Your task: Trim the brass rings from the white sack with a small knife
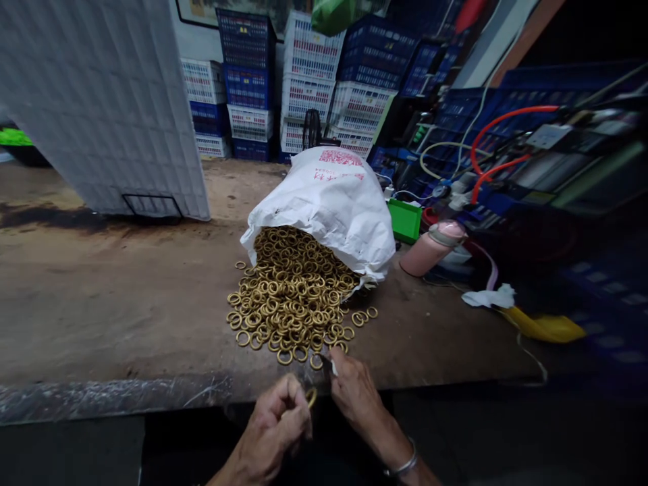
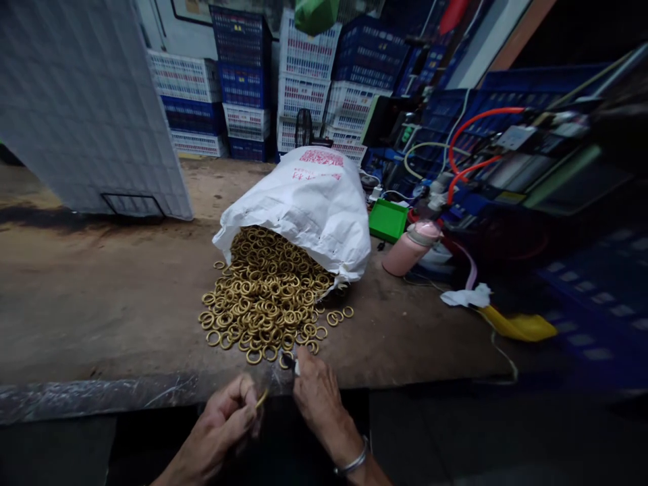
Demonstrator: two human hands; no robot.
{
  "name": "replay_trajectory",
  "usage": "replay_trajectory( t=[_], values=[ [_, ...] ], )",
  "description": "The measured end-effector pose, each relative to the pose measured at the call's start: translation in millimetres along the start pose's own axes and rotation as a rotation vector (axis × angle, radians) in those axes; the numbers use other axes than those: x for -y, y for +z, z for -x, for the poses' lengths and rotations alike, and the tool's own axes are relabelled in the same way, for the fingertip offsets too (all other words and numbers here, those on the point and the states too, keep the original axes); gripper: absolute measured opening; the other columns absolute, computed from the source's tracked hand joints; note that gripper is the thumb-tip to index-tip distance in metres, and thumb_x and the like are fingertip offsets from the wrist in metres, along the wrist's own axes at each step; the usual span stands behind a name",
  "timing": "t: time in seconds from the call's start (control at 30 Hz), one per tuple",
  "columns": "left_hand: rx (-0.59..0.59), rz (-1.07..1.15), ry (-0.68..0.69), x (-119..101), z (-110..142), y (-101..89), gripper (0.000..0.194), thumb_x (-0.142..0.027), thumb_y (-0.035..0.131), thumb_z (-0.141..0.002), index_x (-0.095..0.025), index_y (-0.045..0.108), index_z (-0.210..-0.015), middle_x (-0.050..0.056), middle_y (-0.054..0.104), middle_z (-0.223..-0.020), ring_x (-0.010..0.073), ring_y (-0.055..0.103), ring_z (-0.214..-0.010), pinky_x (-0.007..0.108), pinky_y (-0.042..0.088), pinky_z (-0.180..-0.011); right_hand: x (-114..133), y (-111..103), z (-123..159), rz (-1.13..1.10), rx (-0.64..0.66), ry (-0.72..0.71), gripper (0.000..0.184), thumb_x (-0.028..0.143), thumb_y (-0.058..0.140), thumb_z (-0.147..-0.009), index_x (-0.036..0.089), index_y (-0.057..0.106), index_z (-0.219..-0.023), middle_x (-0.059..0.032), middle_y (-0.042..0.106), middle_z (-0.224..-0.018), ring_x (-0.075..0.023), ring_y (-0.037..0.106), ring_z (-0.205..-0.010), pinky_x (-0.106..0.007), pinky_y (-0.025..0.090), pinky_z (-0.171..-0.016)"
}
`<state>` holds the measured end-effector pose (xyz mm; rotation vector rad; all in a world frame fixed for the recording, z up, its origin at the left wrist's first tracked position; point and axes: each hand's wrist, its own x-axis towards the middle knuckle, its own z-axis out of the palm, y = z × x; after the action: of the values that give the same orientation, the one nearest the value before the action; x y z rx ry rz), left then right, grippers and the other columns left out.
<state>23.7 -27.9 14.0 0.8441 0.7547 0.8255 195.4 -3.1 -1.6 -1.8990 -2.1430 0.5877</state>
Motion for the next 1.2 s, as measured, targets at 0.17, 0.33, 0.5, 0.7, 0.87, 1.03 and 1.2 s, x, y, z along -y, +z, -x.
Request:
replay_trajectory(
  t=[0.17, 0.33, 0.5, 0.7, 0.87, 1.03, 1.2],
  values=[
    [-0.002, 0.301, -0.112, 3, -5, 0.4, 0.026, -0.04, 0.06, -0.072, -0.018, 0.047, -0.072, 0.001, 0.056, -0.075, 0.0006, 0.028, -0.038, 0.014, 0.015, -0.033, -46, -16, -15, 0.072, -0.223, 0.218, 0.021, 0.013, 0.036, -0.079, 0.017, 0.052, -0.091, -0.0076, 0.064, -0.075, -0.019, 0.059, -0.069, -0.025, 0.034, -0.059],
    [-0.004, 0.392, -0.102, 12, -14, -0.9, 0.02, -0.033, 0.06, -0.072, -0.017, 0.048, -0.072, 0.004, 0.06, -0.076, 0.0031, 0.038, -0.038, 0.015, 0.021, -0.03, -56, -19, -31, 0.04, -0.242, 0.218, 0.019, 0.022, 0.04, -0.082, 0.02, 0.051, -0.098, -0.0052, 0.065, -0.084, -0.0181, 0.061, -0.074, -0.025, 0.035, -0.06],
    [-0.034, 0.464, -0.163, 13, -13, -2.9, 0.016, -0.027, 0.058, -0.073, -0.017, 0.053, -0.084, 0.003, 0.056, -0.071, 0.0085, 0.048, -0.05, 0.014, 0.028, -0.034, -51, -12, -36, 0.06, -0.222, 0.163, 0.017, 0.017, 0.041, -0.08, 0.021, 0.051, -0.093, -0.0039, 0.065, -0.087, -0.0167, 0.06, -0.075, -0.024, 0.032, -0.059],
    [-0.08, 0.518, -0.193, 19, -16, -4.3, 0.021, -0.034, 0.06, -0.074, -0.014, 0.054, -0.07, 0.003, 0.054, -0.072, 0.0095, 0.05, -0.058, 0.016, 0.032, -0.039, -58, -12, -39, 0.056, -0.202, 0.231, 0.012, 0.017, 0.041, -0.078, 0.021, 0.051, -0.084, -0.0023, 0.061, -0.072, -0.0154, 0.055, -0.063, -0.023, 0.027, -0.053],
    [-0.158, 0.269, -0.097, 26, -24, 1.7, 0.025, -0.038, 0.061, -0.073, -0.015, 0.052, -0.075, -0.001, 0.052, -0.062, 0.0076, 0.045, -0.05, 0.014, 0.032, -0.036, -45, -13, -28, -0.266, -0.257, 0.172, 0.012, 0.03, 0.039, -0.081, 0.021, 0.045, -0.076, 0.0019, 0.051, -0.062, -0.0139, 0.049, -0.058, -0.023, 0.033, -0.055],
    [-0.268, 0.032, -0.067, 26, -29, 4.3, 0.043, -0.051, 0.058, -0.071, -0.018, 0.047, -0.097, -0.008, 0.045, -0.051, 0.0049, 0.034, -0.037, 0.014, 0.026, -0.032, -5, -6, -7, -0.52, -0.139, 0.008, 0.016, 0.035, 0.039, -0.082, 0.021, 0.046, -0.076, 0.004, 0.046, -0.063, -0.0117, 0.045, -0.057, -0.021, 0.036, -0.055],
    [-0.315, -0.021, -0.054, 18, -28, 0.7, 0.031, -0.048, 0.056, -0.074, -0.017, 0.049, -0.077, -0.01, 0.035, -0.048, 0.0032, 0.027, -0.037, 0.015, 0.022, -0.035, 17, 6, -3, -0.609, -0.022, -0.087, 0.014, 0.033, 0.037, -0.084, 0.021, 0.044, -0.08, 0.0033, 0.047, -0.069, -0.0114, 0.045, -0.063, -0.021, 0.037, -0.06]
  ],
)
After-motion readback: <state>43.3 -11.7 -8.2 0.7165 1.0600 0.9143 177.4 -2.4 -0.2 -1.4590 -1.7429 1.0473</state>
